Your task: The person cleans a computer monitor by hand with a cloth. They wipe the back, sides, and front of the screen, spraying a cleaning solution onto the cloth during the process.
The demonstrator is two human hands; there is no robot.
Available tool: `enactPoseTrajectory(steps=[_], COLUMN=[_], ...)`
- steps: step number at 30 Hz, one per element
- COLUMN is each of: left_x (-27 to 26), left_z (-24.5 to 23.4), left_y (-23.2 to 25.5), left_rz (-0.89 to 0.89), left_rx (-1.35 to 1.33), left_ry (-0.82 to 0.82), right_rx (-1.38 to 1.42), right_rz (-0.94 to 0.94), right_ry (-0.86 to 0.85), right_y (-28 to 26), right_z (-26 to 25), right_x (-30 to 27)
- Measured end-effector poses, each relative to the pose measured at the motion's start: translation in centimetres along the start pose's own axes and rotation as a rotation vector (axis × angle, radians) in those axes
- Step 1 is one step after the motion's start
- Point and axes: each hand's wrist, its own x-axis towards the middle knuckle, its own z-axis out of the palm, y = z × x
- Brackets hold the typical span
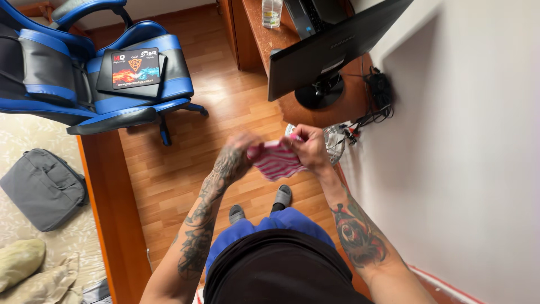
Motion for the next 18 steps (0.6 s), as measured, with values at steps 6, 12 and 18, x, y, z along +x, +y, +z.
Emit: enactPoseTrajectory(steps=[6,12,18], left_x=[-3.1,-6.9,-9.1], left_z=[0.6,1.9,-1.2], left_y=[0.3,-0.7,-5.2], left_rz=[-0.2,-0.252,-0.236], left_rx=[-0.333,-0.488,-0.344], left_ry=[0.139,-0.055,0.035], right_rx=[0.169,-0.055,-0.412], right_rz=[0.108,0.094,0.107], right_ry=[0.09,0.057,-0.161], right_y=[1.4,1.1,-2.0], right_z=[5.5,7.9,6.8], right_x=[-1.4,-3.0,-4.7])
